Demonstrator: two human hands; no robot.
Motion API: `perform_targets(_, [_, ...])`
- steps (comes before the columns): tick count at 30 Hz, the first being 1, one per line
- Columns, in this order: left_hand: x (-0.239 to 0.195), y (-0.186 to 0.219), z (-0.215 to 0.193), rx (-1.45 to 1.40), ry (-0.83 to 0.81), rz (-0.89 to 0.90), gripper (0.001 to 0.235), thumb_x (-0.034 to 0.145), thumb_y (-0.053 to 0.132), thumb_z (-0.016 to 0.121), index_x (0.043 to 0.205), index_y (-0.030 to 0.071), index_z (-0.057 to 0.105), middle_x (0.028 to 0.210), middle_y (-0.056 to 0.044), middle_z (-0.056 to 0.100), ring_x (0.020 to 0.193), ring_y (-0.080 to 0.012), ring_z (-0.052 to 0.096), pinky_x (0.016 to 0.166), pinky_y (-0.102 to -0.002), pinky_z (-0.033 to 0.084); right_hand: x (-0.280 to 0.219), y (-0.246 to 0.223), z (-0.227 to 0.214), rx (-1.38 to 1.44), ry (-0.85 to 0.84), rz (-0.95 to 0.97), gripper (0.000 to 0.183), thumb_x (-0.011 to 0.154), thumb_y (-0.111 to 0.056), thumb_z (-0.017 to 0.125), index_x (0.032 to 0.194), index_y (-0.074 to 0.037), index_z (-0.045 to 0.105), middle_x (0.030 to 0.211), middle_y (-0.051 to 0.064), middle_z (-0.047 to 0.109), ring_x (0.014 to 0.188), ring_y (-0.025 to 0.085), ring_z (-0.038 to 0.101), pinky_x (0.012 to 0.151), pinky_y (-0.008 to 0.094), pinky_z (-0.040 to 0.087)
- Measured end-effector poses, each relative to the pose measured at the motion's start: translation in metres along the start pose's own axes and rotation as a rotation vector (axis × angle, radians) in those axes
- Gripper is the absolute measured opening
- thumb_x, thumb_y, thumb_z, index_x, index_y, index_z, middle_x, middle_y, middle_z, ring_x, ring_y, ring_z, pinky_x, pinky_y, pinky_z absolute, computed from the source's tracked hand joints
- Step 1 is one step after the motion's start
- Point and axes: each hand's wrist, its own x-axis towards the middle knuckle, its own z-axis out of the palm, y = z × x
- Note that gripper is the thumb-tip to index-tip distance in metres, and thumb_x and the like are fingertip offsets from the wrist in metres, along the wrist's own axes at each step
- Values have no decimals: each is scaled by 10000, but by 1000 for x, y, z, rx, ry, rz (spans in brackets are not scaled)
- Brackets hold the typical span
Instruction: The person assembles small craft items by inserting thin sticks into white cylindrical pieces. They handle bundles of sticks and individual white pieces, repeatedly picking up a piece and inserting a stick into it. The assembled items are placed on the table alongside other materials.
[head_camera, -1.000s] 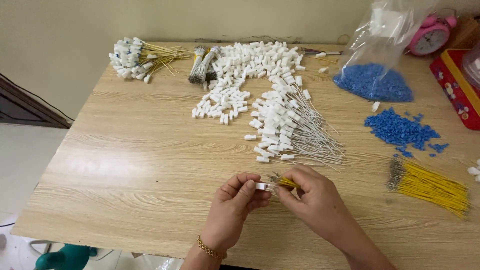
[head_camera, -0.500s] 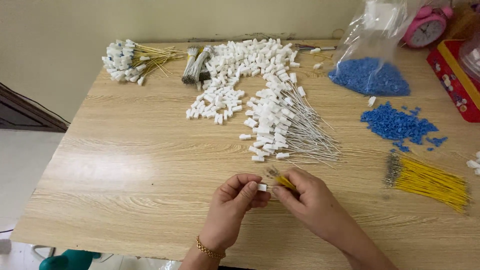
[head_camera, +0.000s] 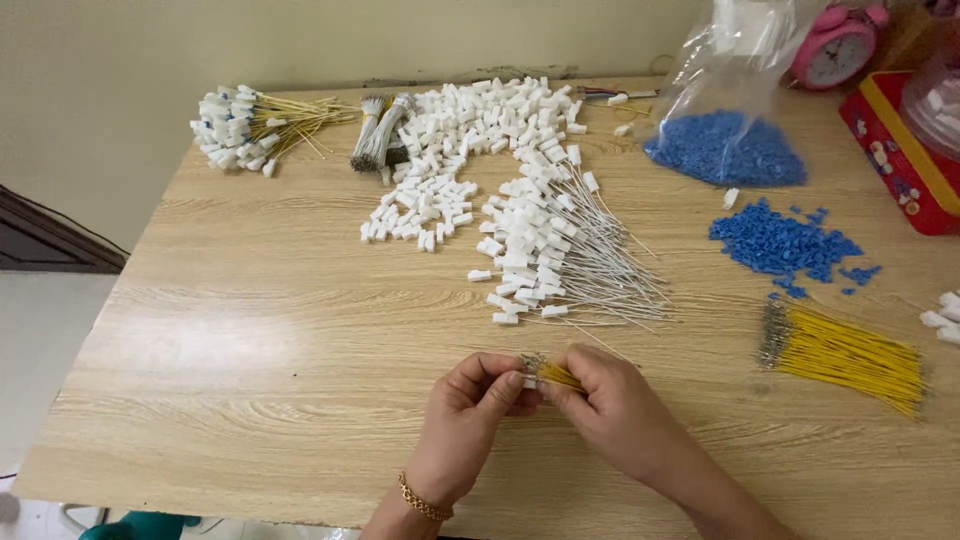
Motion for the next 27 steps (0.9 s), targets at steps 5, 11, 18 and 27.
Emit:
perform_targets(5, [-6, 16, 5, 207, -39, 89, 127, 968, 71, 670, 1058, -6, 717, 948, -78, 756, 856, -124, 707, 807, -275, 610, -1, 20, -10, 36, -64, 116, 220, 943, -259, 668, 921, -40, 674, 744, 60, 636, 688, 166, 617, 629, 356, 511])
perform_targets(11, [-5, 37, 9, 1047, 83, 353, 84, 868, 123, 782, 940, 80, 783, 802, -61, 753, 856, -203, 650, 764, -330, 547, 2, 29, -48, 268, 92, 165, 307, 1019, -353, 534, 1051, -110, 719, 759, -19, 629, 678, 99, 603, 600, 278, 537])
perform_targets(18, [39, 39, 31, 1304, 57, 703, 180, 835, 204, 787, 968, 88, 756, 963, -68, 741, 929, -278, 649, 826, -426, 521, 2, 38, -46, 400, 140, 101, 230, 1018, -273, 537, 1063, -58, 605, 690, -35, 475, 569, 61, 424, 482, 242, 382])
perform_targets(27, [92, 19, 44, 1655, 43, 597, 194, 813, 255, 773, 968, 143, 744, 988, -94, 694, 971, -301, 659, 790, -441, 548, 7, 41, -34, 454, 102, 216, 138, 934, -126, 687, 1024, -21, 698, 758, -52, 570, 626, 37, 474, 522, 229, 416])
